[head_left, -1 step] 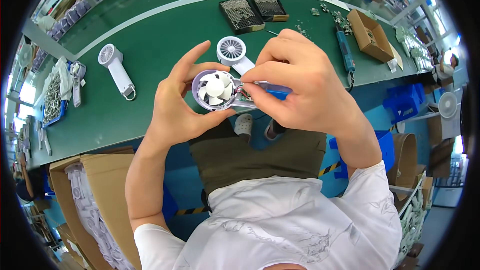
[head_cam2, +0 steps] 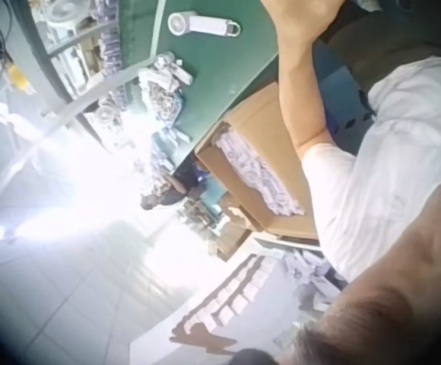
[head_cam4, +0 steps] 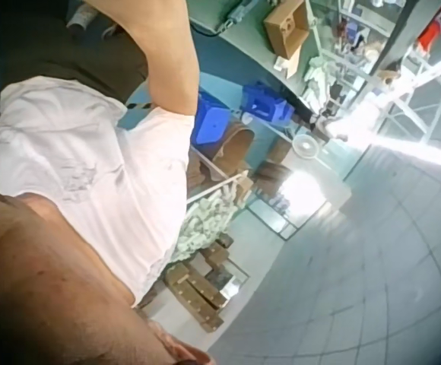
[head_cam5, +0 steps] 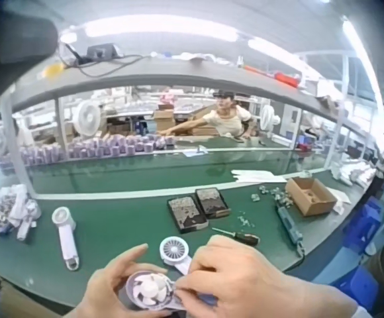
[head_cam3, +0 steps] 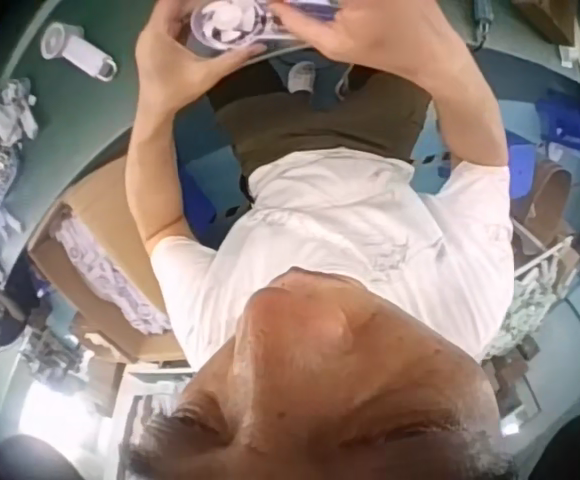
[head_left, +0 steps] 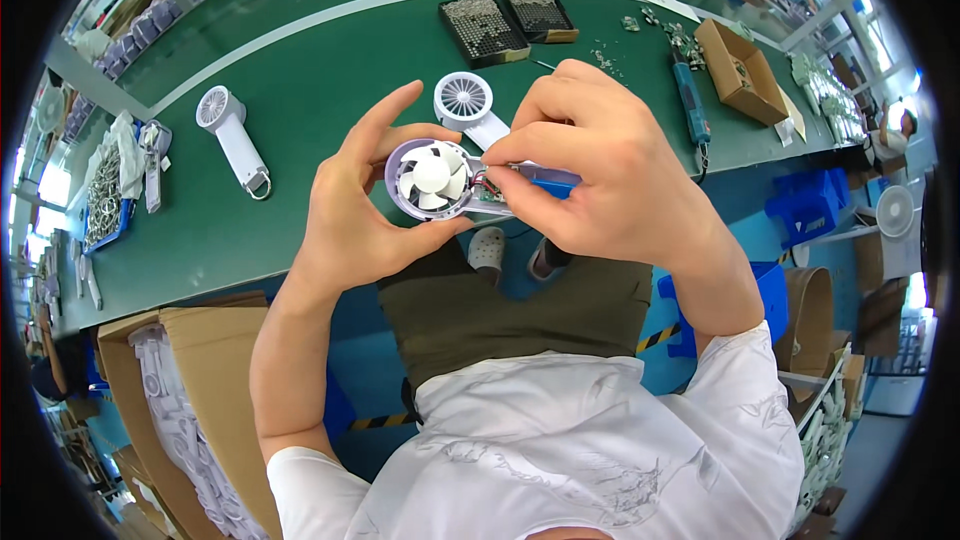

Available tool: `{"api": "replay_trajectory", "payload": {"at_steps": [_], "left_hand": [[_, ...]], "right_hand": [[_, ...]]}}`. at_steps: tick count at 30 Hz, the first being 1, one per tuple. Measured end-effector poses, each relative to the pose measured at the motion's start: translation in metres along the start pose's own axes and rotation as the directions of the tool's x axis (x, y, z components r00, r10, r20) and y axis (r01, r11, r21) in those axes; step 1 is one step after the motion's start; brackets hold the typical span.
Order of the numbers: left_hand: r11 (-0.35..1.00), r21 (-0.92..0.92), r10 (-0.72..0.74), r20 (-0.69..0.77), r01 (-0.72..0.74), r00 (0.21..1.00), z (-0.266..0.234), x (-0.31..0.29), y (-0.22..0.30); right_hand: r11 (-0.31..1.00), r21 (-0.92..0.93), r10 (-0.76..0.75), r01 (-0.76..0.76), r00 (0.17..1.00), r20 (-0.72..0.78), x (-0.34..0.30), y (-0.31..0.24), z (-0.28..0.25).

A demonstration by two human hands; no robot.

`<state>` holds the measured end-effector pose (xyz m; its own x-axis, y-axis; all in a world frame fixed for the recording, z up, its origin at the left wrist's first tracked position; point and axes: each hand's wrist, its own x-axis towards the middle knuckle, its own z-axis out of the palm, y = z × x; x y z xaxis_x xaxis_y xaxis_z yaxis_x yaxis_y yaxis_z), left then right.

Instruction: Assembling the internal motor, battery, and casing components of a portable handheld fan on an assembly line.

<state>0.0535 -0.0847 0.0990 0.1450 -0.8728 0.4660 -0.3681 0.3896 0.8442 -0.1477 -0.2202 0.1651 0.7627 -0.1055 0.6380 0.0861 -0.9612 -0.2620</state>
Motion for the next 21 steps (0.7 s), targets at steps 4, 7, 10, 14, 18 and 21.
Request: {"api": "replay_trajectory", "payload": {"at_steps": [4,7,10,14,18,21], "left_hand": [[1.000,0.012,0.005,-0.012,-0.004,1.000,0.000,-0.002,0.001],[0.999,0.023,0.027,-0.001,-0.027,1.000,0.000,0.000,0.000],[0.999,0.028,0.032,-0.005,-0.032,0.999,0.001,0.001,0.001],[0.999,0.038,0.037,0.001,-0.037,0.999,0.002,0.002,0.002],[0.999,0.037,0.035,0.004,-0.035,0.999,0.003,0.002,0.001],[1.000,0.024,0.019,-0.007,-0.019,1.000,0.001,0.000,0.001]], "right_hand": [[0.998,0.034,0.051,-0.053,0.998,0.036,0.001,0.000,0.006],[0.995,0.058,0.076,-0.080,0.995,0.064,0.000,0.001,0.010],[0.992,0.055,0.103,-0.110,0.988,0.113,0.001,-0.001,0.009],[0.988,0.021,0.142,-0.151,0.965,0.222,0.003,-0.003,0.006],[0.988,0.005,0.146,-0.152,0.957,0.252,0.004,-0.004,0.004],[0.989,0.087,0.105,-0.123,0.976,0.190,0.004,-0.001,-0.001]]}}
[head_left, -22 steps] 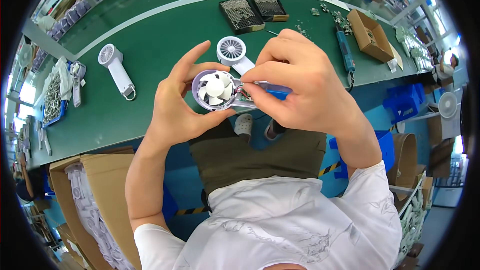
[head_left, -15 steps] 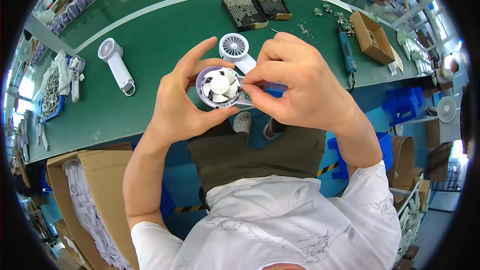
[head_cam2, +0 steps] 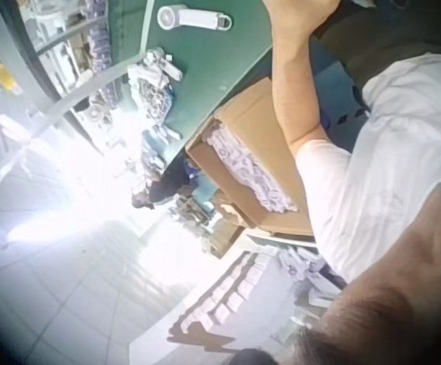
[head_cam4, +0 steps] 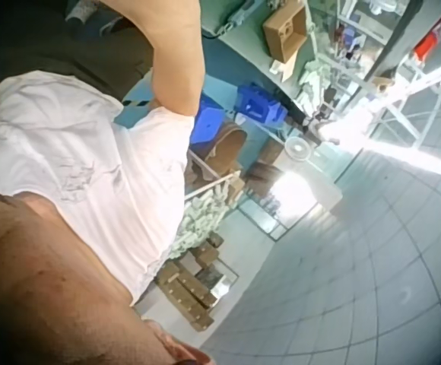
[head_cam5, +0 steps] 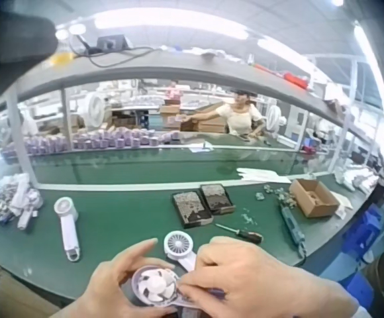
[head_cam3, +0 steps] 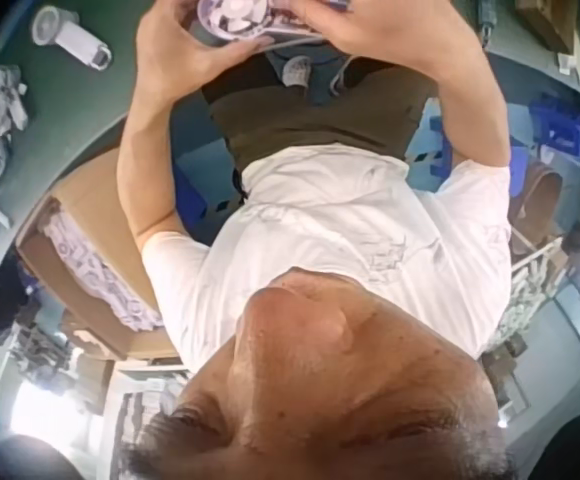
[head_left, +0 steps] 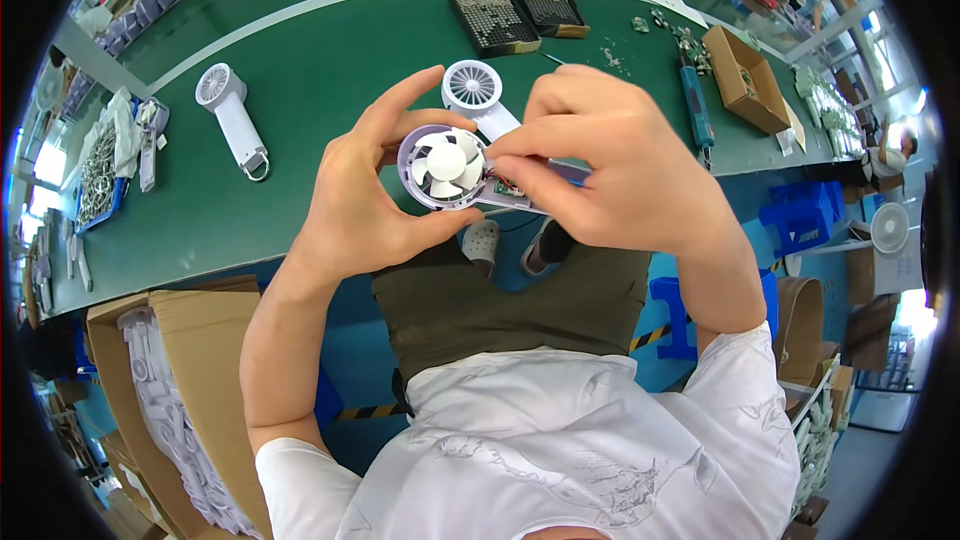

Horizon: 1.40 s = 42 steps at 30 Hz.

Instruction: Assembling the internal motor, battery, and casing components of a portable handheld fan on an assembly line.

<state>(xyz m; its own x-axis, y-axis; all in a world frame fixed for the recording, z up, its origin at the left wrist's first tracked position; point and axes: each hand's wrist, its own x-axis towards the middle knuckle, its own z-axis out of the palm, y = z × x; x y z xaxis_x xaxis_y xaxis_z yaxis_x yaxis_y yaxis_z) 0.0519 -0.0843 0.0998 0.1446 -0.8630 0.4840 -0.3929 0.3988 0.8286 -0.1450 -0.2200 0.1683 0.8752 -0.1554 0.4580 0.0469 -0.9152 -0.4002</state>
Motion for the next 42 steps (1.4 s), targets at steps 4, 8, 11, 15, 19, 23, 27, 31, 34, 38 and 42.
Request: {"api": "replay_trajectory", "payload": {"at_steps": [4,8,11,15,19,23,27,31,34,38,42], "left_hand": [[1.000,-0.008,-0.023,-0.010,0.023,1.000,-0.002,-0.004,-0.002],[1.000,-0.007,-0.024,0.004,0.024,1.000,-0.004,-0.003,-0.003],[1.000,-0.009,-0.030,0.009,0.030,1.000,-0.004,-0.002,-0.002],[0.999,-0.020,-0.036,0.009,0.036,0.999,-0.006,-0.002,-0.002],[0.999,-0.020,-0.043,0.007,0.043,0.999,-0.009,-0.007,-0.004],[0.995,-0.032,-0.093,-0.006,0.093,0.996,-0.017,-0.021,-0.006],[0.987,-0.050,-0.152,-0.039,0.151,0.988,-0.027,-0.037,-0.009],[0.986,-0.047,-0.165,-0.068,0.162,0.984,-0.034,-0.053,-0.014],[0.976,-0.108,-0.196,-0.079,0.187,0.977,-0.036,-0.058,-0.017],[0.968,-0.140,-0.222,-0.086,0.209,0.971,-0.035,-0.059,-0.016],[0.969,-0.126,-0.220,-0.065,0.210,0.973,-0.029,-0.055,-0.017]], "right_hand": [[1.000,-0.001,-0.021,0.021,0.999,-0.033,-0.002,0.002,-0.006],[0.998,0.043,-0.050,0.050,0.999,-0.001,-0.003,0.001,-0.003],[0.996,0.032,-0.086,0.085,0.996,0.018,-0.001,0.004,0.000],[0.995,0.018,-0.103,0.102,0.994,0.047,0.001,0.003,0.002],[0.993,0.065,-0.097,0.096,0.995,0.014,0.005,0.007,0.002],[0.984,0.108,0.157,-0.145,0.980,-0.122,0.021,0.041,-0.003],[0.972,-0.023,0.229,-0.233,0.967,-0.110,0.018,0.087,0.025],[0.919,-0.172,0.349,-0.356,0.935,-0.070,0.007,0.078,0.044],[0.895,-0.219,0.389,-0.389,0.920,-0.048,-0.007,0.083,0.057],[0.891,-0.210,0.408,-0.403,0.913,-0.023,-0.013,0.083,0.066],[0.913,-0.097,0.398,-0.396,0.917,0.009,-0.015,0.086,0.072]]}}
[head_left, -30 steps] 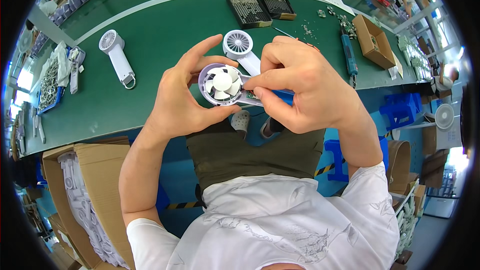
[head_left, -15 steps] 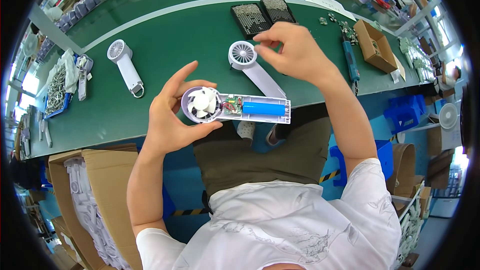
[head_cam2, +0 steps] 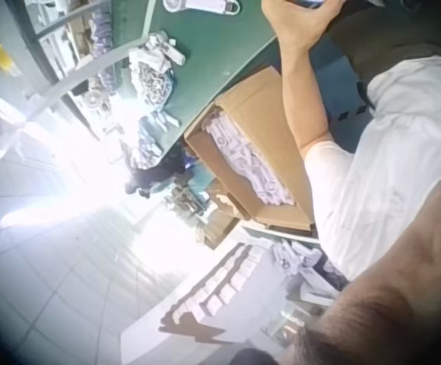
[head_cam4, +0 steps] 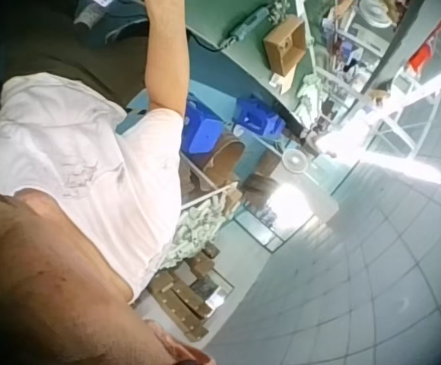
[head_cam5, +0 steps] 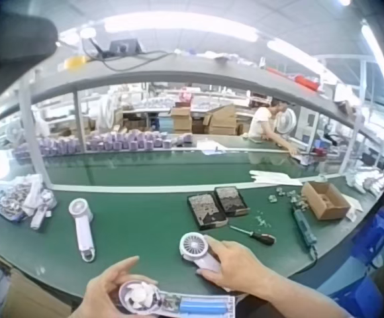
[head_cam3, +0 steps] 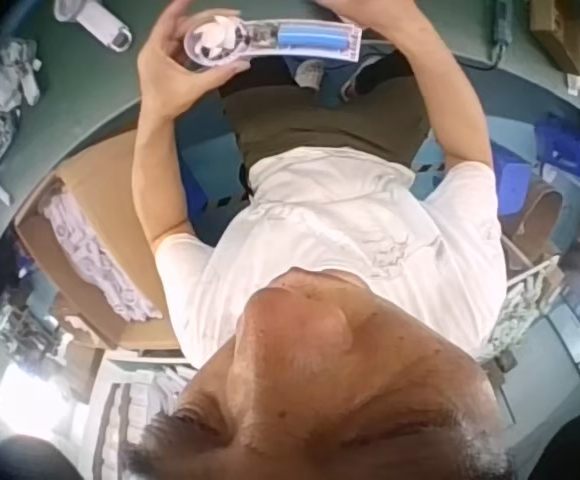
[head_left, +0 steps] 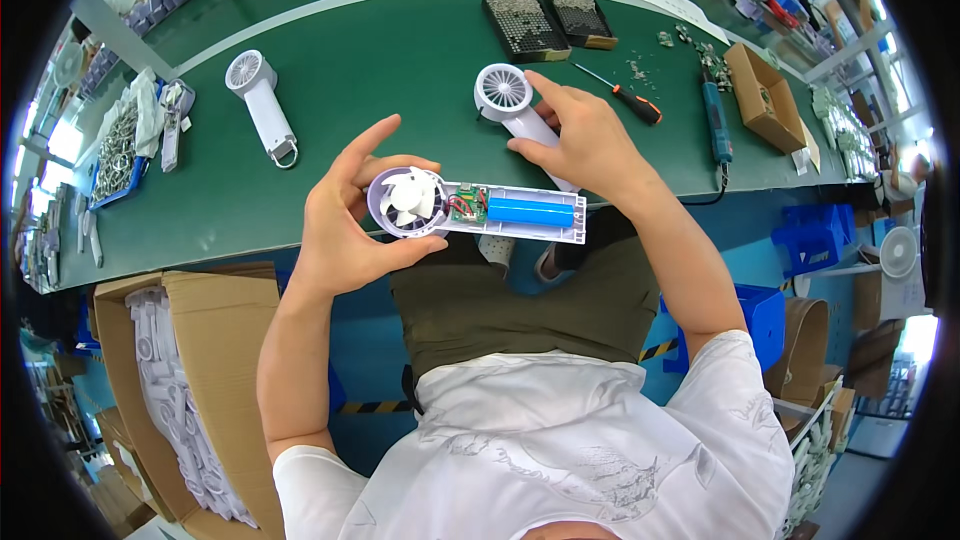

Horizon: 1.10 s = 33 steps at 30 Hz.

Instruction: Assembling the internal motor, battery, and casing components of a portable handheld fan on an assembly line.

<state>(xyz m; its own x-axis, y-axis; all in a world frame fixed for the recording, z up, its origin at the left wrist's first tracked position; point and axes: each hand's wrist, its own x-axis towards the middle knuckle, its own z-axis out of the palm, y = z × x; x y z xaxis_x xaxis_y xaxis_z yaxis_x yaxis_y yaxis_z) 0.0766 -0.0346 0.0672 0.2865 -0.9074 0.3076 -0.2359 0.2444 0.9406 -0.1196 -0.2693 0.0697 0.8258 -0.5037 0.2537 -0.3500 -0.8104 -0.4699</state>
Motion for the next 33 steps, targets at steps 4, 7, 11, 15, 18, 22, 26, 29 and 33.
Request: {"api": "replay_trajectory", "payload": {"at_steps": [4,7,11,15,18,22,26,29,33], "left_hand": [[1.000,-0.006,-0.011,0.011,0.011,1.000,0.006,0.003,0.001],[0.999,-0.020,-0.032,0.017,0.032,0.999,0.008,0.006,-0.001],[1.000,-0.020,-0.011,0.024,0.012,1.000,0.011,0.010,-0.005],[1.000,-0.023,-0.011,-0.018,0.010,1.000,0.005,0.015,-0.005],[1.000,-0.004,-0.011,-0.074,0.011,0.997,-0.006,0.019,-0.006],[0.997,0.082,-0.003,-0.127,0.013,0.992,-0.016,0.023,-0.011],[0.996,0.090,0.014,-0.134,-0.002,0.991,-0.015,0.025,-0.016],[0.994,0.105,0.024,-0.116,-0.012,0.993,-0.013,0.029,-0.023],[0.994,0.111,0.006,-0.103,0.005,0.995,-0.007,0.032,-0.027]], "right_hand": [[0.997,0.004,-0.073,0.073,0.995,-0.062,0.003,0.009,-0.001],[0.963,0.257,0.085,-0.076,0.996,-0.023,0.006,0.014,-0.019],[0.887,0.459,-0.011,0.057,0.995,-0.102,0.008,0.005,-0.055],[0.890,0.409,-0.129,0.202,0.971,-0.201,0.005,-0.011,-0.075],[0.898,0.369,-0.151,0.239,0.956,-0.253,0.004,-0.009,-0.080],[0.897,0.374,-0.130,0.234,0.951,-0.281,0.000,-0.004,-0.077],[0.898,0.385,-0.107,0.212,0.955,-0.276,-0.005,-0.004,-0.074],[0.899,0.381,-0.114,0.215,0.956,-0.270,-0.009,-0.001,-0.075],[0.906,0.363,-0.120,0.217,0.955,-0.272,-0.012,0.001,-0.074]]}}
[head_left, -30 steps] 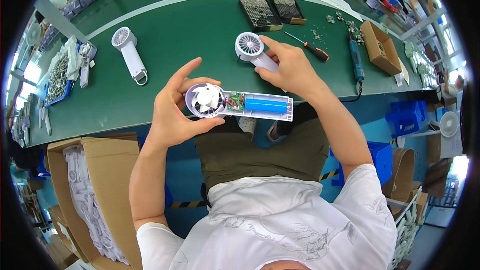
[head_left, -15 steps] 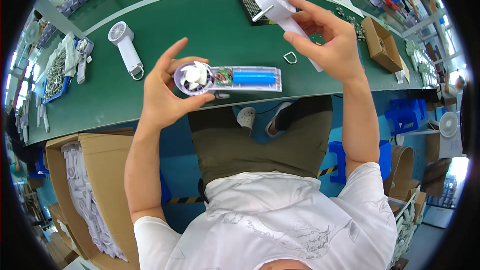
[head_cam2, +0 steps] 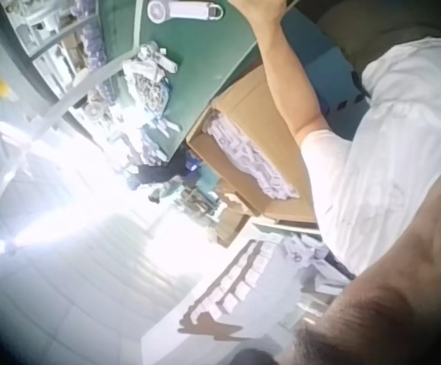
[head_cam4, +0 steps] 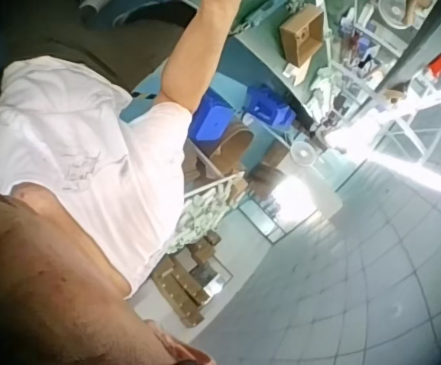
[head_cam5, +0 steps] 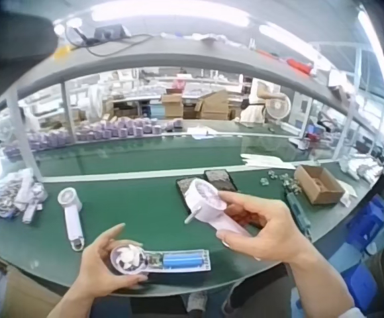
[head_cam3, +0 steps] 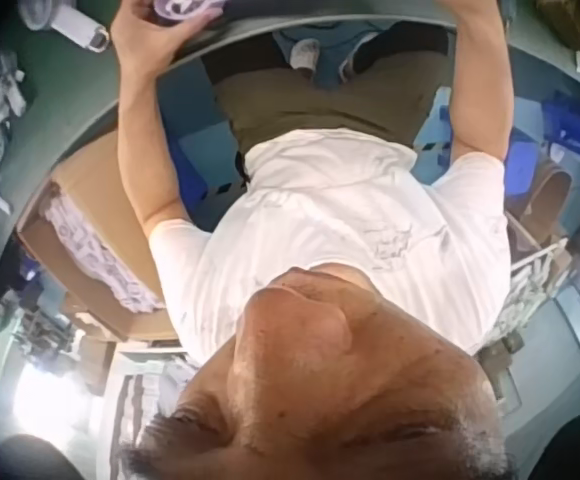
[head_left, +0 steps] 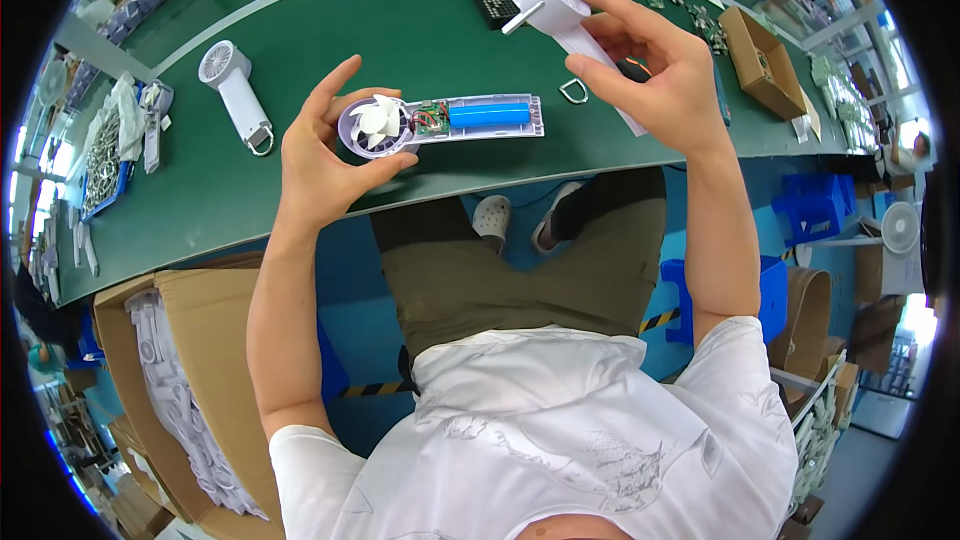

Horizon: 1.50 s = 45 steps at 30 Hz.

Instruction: Assembling the internal motor, battery, and casing components of a portable handheld fan on an assembly line.

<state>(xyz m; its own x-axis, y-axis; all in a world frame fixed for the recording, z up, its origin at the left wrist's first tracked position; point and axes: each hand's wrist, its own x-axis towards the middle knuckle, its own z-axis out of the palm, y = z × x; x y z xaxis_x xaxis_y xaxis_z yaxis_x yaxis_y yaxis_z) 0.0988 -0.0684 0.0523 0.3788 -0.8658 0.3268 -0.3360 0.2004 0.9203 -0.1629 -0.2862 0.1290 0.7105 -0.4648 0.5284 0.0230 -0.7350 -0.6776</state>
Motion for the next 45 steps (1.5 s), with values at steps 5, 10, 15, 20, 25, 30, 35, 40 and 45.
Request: {"api": "replay_trajectory", "payload": {"at_steps": [5,10,15,20,25,30,35,40,45], "left_hand": [[1.000,0.004,0.004,0.026,-0.004,1.000,0.006,0.003,-0.006],[1.000,-0.004,-0.007,0.049,0.008,0.999,0.011,0.008,-0.008],[1.000,0.010,-0.002,0.069,0.002,0.998,0.013,0.013,-0.014],[1.000,-0.014,-0.011,0.066,0.012,0.998,0.012,0.014,-0.013],[0.998,-0.061,-0.024,0.080,0.028,0.997,0.015,0.015,-0.008],[0.998,-0.030,-0.053,0.071,0.056,0.996,0.017,0.015,-0.007],[0.999,0.011,-0.037,0.054,0.037,0.998,0.022,0.016,-0.009],[0.999,0.014,-0.029,0.079,0.028,0.996,0.021,0.020,-0.014],[0.997,0.071,-0.040,0.088,0.033,0.995,0.021,0.022,-0.015]], "right_hand": [[1.000,-0.019,-0.007,0.007,1.000,0.018,-0.006,0.002,-0.002],[0.997,-0.071,-0.034,0.036,0.999,0.028,-0.010,0.003,0.001],[0.996,-0.080,-0.043,0.049,0.996,0.074,-0.011,0.002,0.001],[0.995,-0.062,-0.071,0.077,0.993,0.100,-0.011,0.003,0.004],[0.982,-0.099,-0.146,0.160,0.980,0.136,-0.003,-0.003,0.011],[0.948,-0.105,-0.279,0.301,0.943,0.181,0.012,-0.004,0.032],[0.929,-0.098,-0.322,0.356,0.912,0.256,0.019,-0.005,0.051],[0.946,-0.096,-0.277,0.311,0.924,0.264,0.023,-0.001,0.056],[0.967,-0.033,-0.239,0.254,0.939,0.246,0.032,-0.020,0.046]]}}
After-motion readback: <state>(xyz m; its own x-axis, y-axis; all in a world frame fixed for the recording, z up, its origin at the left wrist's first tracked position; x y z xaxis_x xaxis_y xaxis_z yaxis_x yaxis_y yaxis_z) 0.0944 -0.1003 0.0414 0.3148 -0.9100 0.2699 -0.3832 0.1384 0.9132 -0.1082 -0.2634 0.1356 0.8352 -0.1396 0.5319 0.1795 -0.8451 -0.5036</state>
